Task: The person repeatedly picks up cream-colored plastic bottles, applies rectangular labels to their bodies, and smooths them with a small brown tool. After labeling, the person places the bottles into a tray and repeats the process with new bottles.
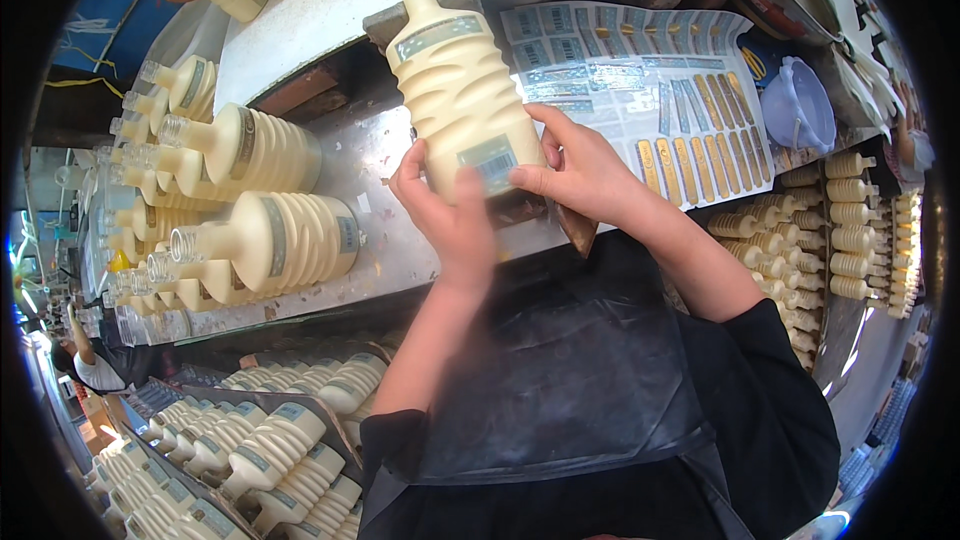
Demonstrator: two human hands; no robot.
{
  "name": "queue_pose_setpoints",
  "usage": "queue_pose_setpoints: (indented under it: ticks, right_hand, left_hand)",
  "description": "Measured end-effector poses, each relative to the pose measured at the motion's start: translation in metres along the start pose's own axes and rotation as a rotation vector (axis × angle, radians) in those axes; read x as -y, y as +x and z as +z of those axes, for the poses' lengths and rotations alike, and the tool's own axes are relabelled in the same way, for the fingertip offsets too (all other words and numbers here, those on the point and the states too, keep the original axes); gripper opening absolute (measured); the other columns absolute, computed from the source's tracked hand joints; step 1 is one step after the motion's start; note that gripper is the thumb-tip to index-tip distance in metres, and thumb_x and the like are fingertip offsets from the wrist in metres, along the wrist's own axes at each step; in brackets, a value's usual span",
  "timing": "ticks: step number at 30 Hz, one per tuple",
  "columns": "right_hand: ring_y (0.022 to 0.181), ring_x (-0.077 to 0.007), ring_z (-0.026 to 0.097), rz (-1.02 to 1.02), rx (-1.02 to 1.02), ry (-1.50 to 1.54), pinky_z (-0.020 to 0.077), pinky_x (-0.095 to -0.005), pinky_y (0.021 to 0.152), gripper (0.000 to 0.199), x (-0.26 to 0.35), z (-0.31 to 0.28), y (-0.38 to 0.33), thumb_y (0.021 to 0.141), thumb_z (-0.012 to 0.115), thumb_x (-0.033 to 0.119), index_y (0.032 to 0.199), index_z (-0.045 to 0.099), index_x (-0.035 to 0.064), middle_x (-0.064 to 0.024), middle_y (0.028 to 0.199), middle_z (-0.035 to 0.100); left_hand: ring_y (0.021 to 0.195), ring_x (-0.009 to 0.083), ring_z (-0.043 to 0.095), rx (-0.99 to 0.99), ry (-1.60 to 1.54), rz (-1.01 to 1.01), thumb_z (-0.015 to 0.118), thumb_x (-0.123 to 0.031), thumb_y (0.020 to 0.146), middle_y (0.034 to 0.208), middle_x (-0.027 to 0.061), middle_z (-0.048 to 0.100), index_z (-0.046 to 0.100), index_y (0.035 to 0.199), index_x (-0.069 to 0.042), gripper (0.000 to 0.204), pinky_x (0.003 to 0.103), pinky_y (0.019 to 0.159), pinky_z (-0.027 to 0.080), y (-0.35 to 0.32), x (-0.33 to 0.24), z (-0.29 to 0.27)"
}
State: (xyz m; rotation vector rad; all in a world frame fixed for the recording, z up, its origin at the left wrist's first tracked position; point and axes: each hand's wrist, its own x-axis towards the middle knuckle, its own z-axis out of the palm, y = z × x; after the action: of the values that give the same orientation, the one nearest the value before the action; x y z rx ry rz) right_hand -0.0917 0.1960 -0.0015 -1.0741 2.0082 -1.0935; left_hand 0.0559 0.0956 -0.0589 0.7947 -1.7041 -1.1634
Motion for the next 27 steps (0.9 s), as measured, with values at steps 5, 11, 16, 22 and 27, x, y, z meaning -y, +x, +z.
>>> queue_pose_setpoints:
  ticks: [5,11,16,22,27]
  right_hand:
    - [0.075,-0.0172,0.058,0.035,0.012,0.016,0.0478,-0.0316,0.069,0.081,0.007,-0.002,0.001,0.085,0.078,0.042,0.147,0.046,-0.0002,-0.0064,0.079,0.058]
    - [0.076,-0.0224,0.061,0.047,-0.036,-0.079,0.0488,-0.0357,0.069,0.085,0.016,0.004,0.0,0.084,0.077,0.046,0.146,0.046,-0.0019,-0.0107,0.081,0.061]
    - [0.075,-0.0228,0.06,0.073,-0.01,-0.09,0.0481,-0.036,0.068,0.087,0.017,0.001,0.001,0.082,0.078,0.047,0.146,0.046,-0.002,-0.0109,0.08,0.06]
    - [0.073,-0.0226,0.059,0.072,-0.024,-0.122,0.0471,-0.0359,0.066,0.086,0.019,0.002,0.0,0.081,0.079,0.048,0.143,0.048,-0.0024,-0.0103,0.078,0.06]
    - [0.072,-0.0222,0.059,0.051,-0.031,-0.113,0.047,-0.0352,0.066,0.085,0.018,0.002,0.001,0.081,0.078,0.047,0.143,0.049,-0.0026,-0.0099,0.078,0.059]
  left_hand:
    - [0.131,0.0255,0.042,0.011,0.07,0.052,0.05,-0.026,0.108,0.14,0.0175,0.042,0.038,0.142,0.005,0.047,0.041,0.115,0.032,-0.001,0.007,-0.003]
    - [0.125,0.022,0.046,-0.026,-0.147,-0.16,0.05,-0.022,0.108,0.13,0.0135,0.049,0.039,0.143,0.002,0.044,0.037,0.111,0.036,0.003,-0.004,0.0]
    - [0.12,0.0256,0.048,0.013,-0.149,-0.201,0.065,-0.022,0.096,0.123,0.0137,0.047,0.047,0.137,0.003,0.051,0.04,0.109,0.037,0.013,-0.013,-0.007]
    - [0.112,0.018,0.049,0.008,-0.01,-0.165,0.067,-0.024,0.098,0.117,0.0084,0.051,0.048,0.136,0.001,0.049,0.035,0.102,0.04,0.019,-0.009,-0.007]
    - [0.117,0.0267,0.049,-0.015,-0.134,-0.19,0.065,-0.018,0.093,0.123,0.0149,0.047,0.048,0.135,0.004,0.05,0.041,0.106,0.04,0.019,-0.006,-0.004]
